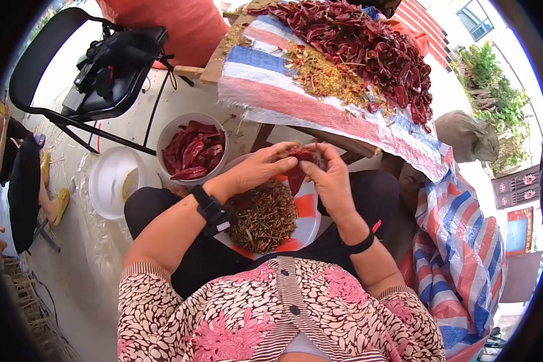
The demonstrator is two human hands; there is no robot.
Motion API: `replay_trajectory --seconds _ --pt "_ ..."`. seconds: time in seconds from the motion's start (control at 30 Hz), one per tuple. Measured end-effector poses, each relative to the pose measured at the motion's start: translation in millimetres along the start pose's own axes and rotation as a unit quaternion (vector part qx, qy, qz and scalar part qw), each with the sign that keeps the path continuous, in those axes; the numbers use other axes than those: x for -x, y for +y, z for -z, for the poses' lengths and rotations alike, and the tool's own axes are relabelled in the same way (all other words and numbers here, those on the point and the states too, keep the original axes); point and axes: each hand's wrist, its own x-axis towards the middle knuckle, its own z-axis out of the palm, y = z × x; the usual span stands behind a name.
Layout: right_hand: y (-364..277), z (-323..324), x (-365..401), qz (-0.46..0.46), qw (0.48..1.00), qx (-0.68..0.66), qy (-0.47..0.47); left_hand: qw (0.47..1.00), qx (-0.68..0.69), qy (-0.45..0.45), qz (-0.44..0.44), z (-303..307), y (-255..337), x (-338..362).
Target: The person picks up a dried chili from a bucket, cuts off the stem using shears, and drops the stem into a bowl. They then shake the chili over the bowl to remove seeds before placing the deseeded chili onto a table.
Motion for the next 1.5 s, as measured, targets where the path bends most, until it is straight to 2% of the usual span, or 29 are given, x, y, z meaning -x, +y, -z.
replay_trajectory --seconds 0.07,0.1,0.2,0.37,0.47,0.57,0.67,0.7,0.77,0.87,0.9,0.97,1.13,1.2,1.27,1.3,1.4,1.5 --pt "15 -13 9 -0.006 1.0 -0.008 -0.004 0.998 -0.039 -0.031 -0.033 -1 2 4" --pt "13 -18 12 0.0 0.999 -0.033 0.012 0.997 -0.07 -0.014 -0.039 -1 3 6" --pt "7 -16 17 -0.06 0.997 -0.04 0.033 0.988 -0.147 -0.005 -0.041 0 6 11" --pt "12 -35 13 0.08 0.993 0.066 0.063 0.98 -0.156 0.014 -0.121 0 1 14" --pt "1 -36 15 -0.003 0.999 -0.017 0.037 0.949 -0.279 0.035 -0.146 3 0 18" --pt "3 -31 15 -0.079 0.994 -0.073 0.029 0.897 -0.424 0.033 -0.117 3 5 19" --pt "17 -27 12 -0.015 0.998 -0.049 0.041 0.973 -0.198 -0.015 -0.115 -7 8 20" --pt "17 -26 12 0.009 0.999 -0.011 0.044 0.983 -0.164 -0.004 -0.079 -9 10 21" --pt "17 -26 13 0.057 0.995 0.066 0.047 0.995 -0.095 0.02 -0.006 -10 13 25" --pt "6 -27 17 0.053 0.996 0.072 0.02 0.994 0.004 -0.067 0.084 10 10 17" --pt "3 -28 19 0.063 0.994 0.088 0.015 0.991 0.031 -0.091 0.09 12 10 16" --pt "0 -29 23 0.083 0.989 0.121 0.004 0.991 0.029 -0.092 0.094 12 12 19" --pt "14 -32 20 0.297 0.921 0.242 0.074 0.995 -0.005 -0.082 0.063 5 11 17" --pt "11 -34 22 0.251 0.949 0.169 0.09 0.996 -0.042 -0.054 0.054 -4 16 18" --pt "-1 -38 31 0.071 0.994 -0.003 0.086 0.996 -0.056 -0.055 0.031 -9 14 17" --pt "0 -38 31 0.075 0.993 0.009 0.091 0.996 -0.063 -0.056 0.02 -11 13 17" --pt "-5 -28 23 -0.058 0.985 -0.156 0.044 0.981 -0.189 -0.004 -0.044 -13 16 22" --pt "-6 -24 19 -0.124 0.96 -0.249 0.032 0.97 -0.235 0.008 -0.065 -17 25 26"
